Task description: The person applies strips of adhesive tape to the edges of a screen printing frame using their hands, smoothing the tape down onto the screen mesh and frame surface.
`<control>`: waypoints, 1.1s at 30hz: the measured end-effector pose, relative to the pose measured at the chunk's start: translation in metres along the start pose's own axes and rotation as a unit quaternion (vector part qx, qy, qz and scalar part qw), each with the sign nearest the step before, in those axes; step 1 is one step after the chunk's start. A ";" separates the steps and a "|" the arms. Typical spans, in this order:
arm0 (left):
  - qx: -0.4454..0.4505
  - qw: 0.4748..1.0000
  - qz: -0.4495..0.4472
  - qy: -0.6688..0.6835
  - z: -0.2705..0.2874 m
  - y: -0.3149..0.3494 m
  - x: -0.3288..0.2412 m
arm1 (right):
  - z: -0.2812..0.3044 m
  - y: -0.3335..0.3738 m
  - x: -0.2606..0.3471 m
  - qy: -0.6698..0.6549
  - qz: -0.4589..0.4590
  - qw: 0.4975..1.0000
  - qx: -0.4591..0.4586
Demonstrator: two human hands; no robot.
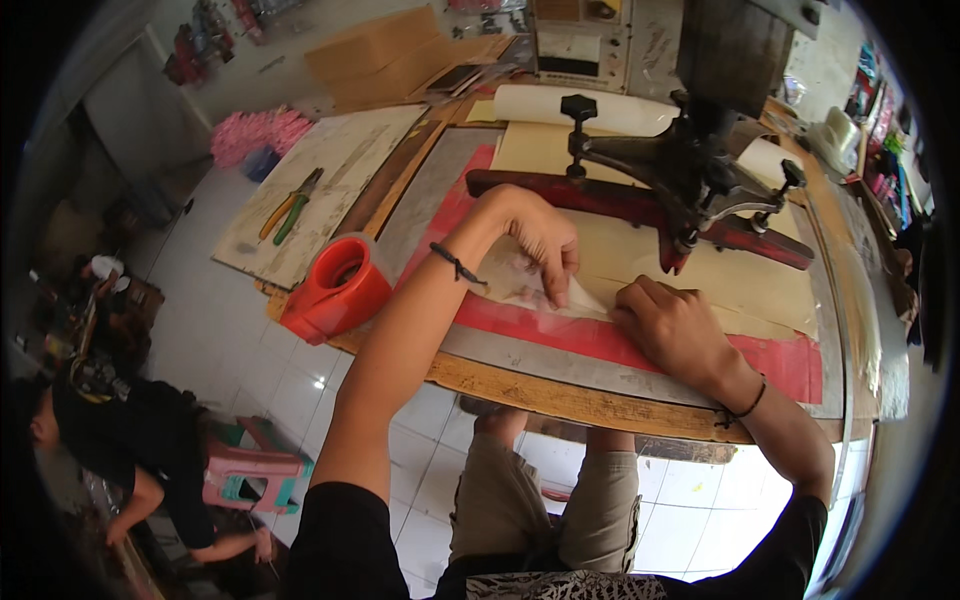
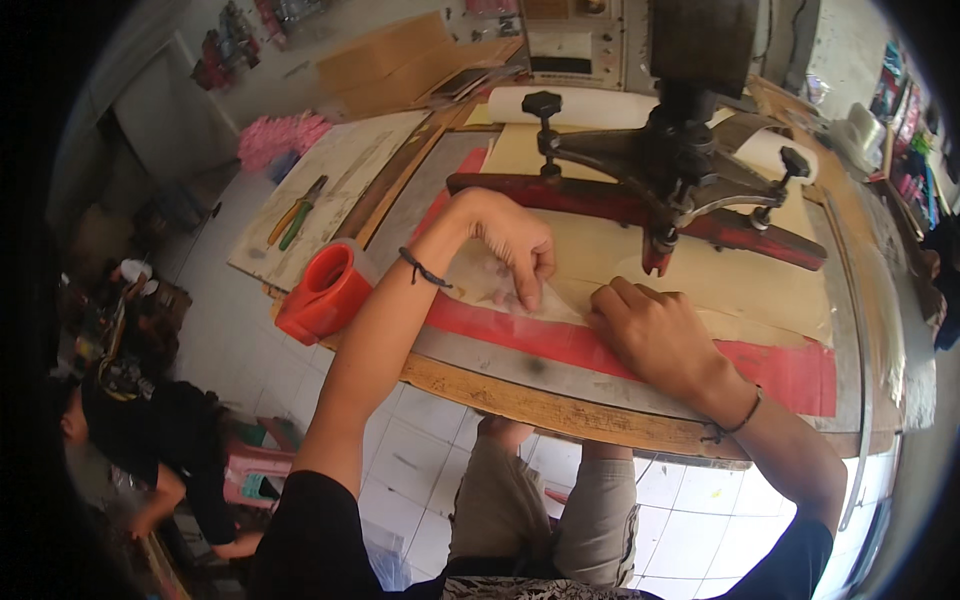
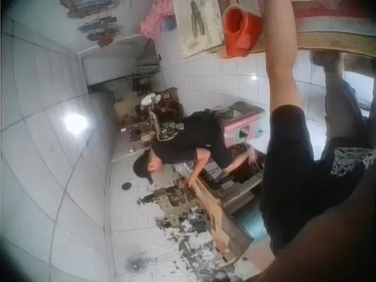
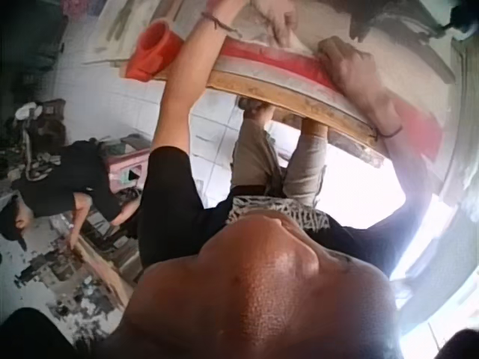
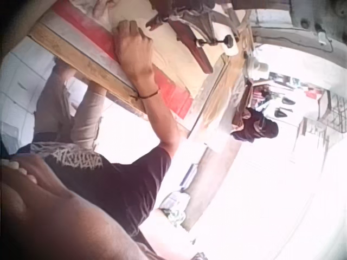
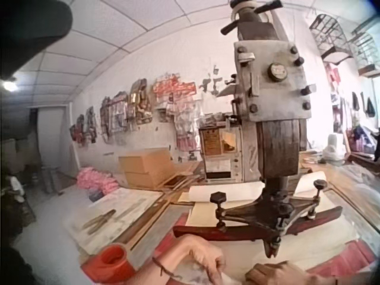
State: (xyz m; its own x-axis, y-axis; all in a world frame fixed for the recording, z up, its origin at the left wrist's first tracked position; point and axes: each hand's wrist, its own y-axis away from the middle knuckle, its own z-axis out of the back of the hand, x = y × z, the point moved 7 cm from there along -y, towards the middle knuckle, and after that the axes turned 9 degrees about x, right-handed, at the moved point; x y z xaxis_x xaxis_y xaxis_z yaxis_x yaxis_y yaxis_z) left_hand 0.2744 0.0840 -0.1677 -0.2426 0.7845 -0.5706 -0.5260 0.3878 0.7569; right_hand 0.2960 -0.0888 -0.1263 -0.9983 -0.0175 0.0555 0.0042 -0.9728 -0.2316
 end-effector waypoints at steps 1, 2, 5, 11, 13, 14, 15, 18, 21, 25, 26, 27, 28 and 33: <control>-0.010 1.000 -0.008 -0.015 0.001 -0.001 -0.004 | 0.002 0.003 -0.003 -0.009 0.004 1.000 -0.008; -0.018 0.999 -0.016 -0.031 0.006 0.000 -0.011 | 0.003 0.006 -0.007 -0.018 0.007 1.000 -0.018; -0.003 0.996 -0.055 -0.073 0.009 0.010 -0.008 | 0.004 -0.001 -0.004 -0.043 0.014 0.999 -0.029; -0.008 0.998 -0.067 -0.017 0.013 0.014 0.005 | -0.008 0.000 -0.018 -0.104 0.008 0.994 -0.022; -0.015 0.998 -0.062 0.021 0.014 0.011 0.010 | -0.008 0.003 -0.022 -0.117 0.007 0.993 -0.012; -0.002 0.998 -0.047 0.047 0.012 0.009 0.016 | -0.009 0.004 -0.021 -0.127 0.010 0.992 -0.012; 0.002 0.996 -0.062 0.059 0.011 0.009 0.014 | -0.007 0.003 -0.022 -0.135 0.016 0.991 -0.016; 0.008 0.992 -0.089 0.089 0.009 0.006 0.009 | -0.009 0.005 -0.026 -0.180 0.021 0.983 -0.013; 0.008 0.993 -0.078 0.089 0.009 0.006 0.004 | -0.010 0.005 -0.027 -0.205 0.017 0.979 0.005; 0.002 0.993 -0.079 0.088 0.010 0.006 0.007 | -0.012 0.004 -0.025 -0.218 0.011 0.976 0.017; -0.003 0.992 -0.082 0.094 0.010 0.007 0.010 | -0.013 0.004 -0.025 -0.222 0.005 0.975 0.021; 0.003 0.991 -0.081 0.111 0.010 0.007 0.011 | -0.013 0.004 -0.025 -0.220 0.007 0.975 0.018; 0.009 0.989 -0.079 0.128 0.010 0.008 0.013 | -0.013 0.005 -0.025 -0.218 0.008 0.976 0.015; 0.018 0.994 -0.079 0.078 0.009 0.005 0.019 | -0.018 0.000 -0.024 -0.192 0.001 0.981 0.030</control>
State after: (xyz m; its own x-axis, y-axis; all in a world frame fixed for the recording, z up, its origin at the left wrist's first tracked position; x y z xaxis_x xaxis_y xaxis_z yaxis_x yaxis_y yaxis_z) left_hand 0.2748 0.1054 -0.1715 -0.2841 0.6282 -0.7243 -0.5390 0.5202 0.6625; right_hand 0.3189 -0.0846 -0.1452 -0.9030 -0.0941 0.4192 0.0212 -0.9843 -0.1753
